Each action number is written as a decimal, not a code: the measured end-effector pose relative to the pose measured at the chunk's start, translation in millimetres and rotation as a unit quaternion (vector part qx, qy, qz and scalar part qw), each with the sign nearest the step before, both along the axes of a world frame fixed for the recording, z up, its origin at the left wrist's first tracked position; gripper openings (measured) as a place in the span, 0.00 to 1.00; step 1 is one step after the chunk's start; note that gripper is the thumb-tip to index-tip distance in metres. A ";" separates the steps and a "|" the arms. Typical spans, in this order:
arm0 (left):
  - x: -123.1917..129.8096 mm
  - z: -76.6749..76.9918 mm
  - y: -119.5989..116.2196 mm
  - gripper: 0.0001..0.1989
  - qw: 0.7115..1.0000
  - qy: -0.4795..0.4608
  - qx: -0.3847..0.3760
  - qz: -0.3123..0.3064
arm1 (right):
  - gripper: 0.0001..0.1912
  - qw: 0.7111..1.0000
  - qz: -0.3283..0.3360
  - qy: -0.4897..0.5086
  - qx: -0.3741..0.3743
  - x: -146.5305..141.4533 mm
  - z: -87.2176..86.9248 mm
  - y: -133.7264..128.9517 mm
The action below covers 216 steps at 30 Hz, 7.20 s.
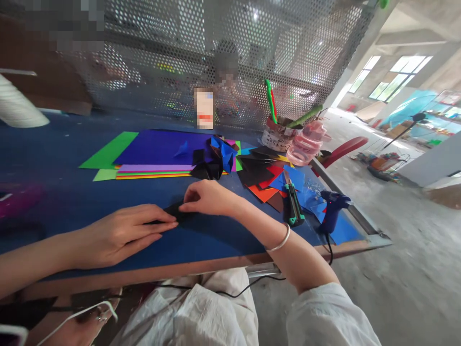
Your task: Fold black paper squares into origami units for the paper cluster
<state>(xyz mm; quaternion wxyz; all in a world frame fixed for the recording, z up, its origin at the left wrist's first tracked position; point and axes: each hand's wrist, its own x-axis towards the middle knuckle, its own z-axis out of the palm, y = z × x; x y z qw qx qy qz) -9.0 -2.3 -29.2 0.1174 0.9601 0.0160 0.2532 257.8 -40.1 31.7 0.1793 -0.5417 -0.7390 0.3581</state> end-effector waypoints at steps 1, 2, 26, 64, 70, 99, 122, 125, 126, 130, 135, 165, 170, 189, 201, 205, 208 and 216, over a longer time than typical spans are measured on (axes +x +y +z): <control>-0.2 1.6 -0.8 0.18 1.000 0.002 0.000 0.004 | 0.08 1.000 0.001 -0.023 -0.002 -4.6 -0.8 -2.2; -0.2 3.6 -1.4 0.18 1.000 0.004 0.003 0.007 | 0.08 0.999 -0.002 -0.046 -0.003 -8.2 -1.5 -3.5; 3.7 12.1 -2.2 0.16 0.998 0.018 0.060 -0.013 | 0.10 0.998 -0.013 -0.038 -0.050 -6.2 -10.5 3.9; 14.0 26.9 -20.3 0.16 0.990 0.001 0.135 0.027 | 0.11 0.997 -0.030 -0.006 -0.077 -5.0 -15.5 2.7; 24.8 13.3 -10.5 0.13 0.992 0.027 0.122 0.035 | 0.10 0.997 -0.028 -0.006 -0.074 -4.8 -15.7 3.5; -24.2 12.6 -23.6 0.13 0.991 -0.043 0.124 0.021 | 0.11 0.997 -0.028 0.000 -0.070 -2.8 -19.8 4.5; -6.5 15.0 -15.2 0.17 0.999 0.044 0.018 0.018 | 0.12 0.998 -0.030 0.002 -0.064 -4.4 -17.7 4.3; -17.5 13.7 -18.2 0.16 0.998 0.050 -0.008 0.028 | 0.12 0.998 -0.030 0.004 -0.062 -4.2 -17.9 4.3; -21.1 14.6 -19.2 0.16 0.998 0.048 -0.018 0.033 | 0.12 0.998 -0.029 0.005 -0.061 -4.1 -18.0 4.3; -32.1 23.5 -20.4 0.16 0.997 0.056 -0.038 0.038 | 0.12 0.998 -0.019 0.005 -0.058 -2.9 -18.8 4.8; -26.2 47.9 -8.1 0.18 0.987 0.049 -0.100 0.112 | 0.10 1.000 -0.007 0.009 -0.023 -3.8 -20.8 5.5; 19.5 33.8 17.0 0.31 0.752 0.052 -0.655 0.048 | 0.10 0.909 0.079 0.018 0.409 -19.7 -44.3 -13.8; 15.0 31.6 20.1 0.36 0.734 0.071 -0.675 0.017 | 0.07 0.889 0.054 0.039 0.453 -22.6 -39.6 -20.5; 19.4 31.4 22.3 0.23 0.725 -0.090 -0.664 0.160 | 0.23 0.891 0.046 0.007 0.453 -23.7 -44.1 -26.3; 18.2 24.7 31.5 0.19 0.717 -0.102 -0.659 0.202 | 0.20 0.841 0.123 -0.145 0.507 -0.3 -47.7 -1.2; 17.9 25.5 30.5 0.19 0.731 -0.087 -0.647 0.199 | 0.20 0.843 0.151 -0.137 0.497 3.5 -47.6 1.1; 17.9 26.6 30.2 0.22 0.750 -0.070 -0.629 0.192 | 0.19 0.839 0.186 -0.126 0.495 5.6 -47.3 2.5; 14.2 17.5 35.0 0.38 0.826 -0.070 -0.514 0.221 | 0.19 0.834 0.213 -0.077 0.503 5.3 -52.4 5.8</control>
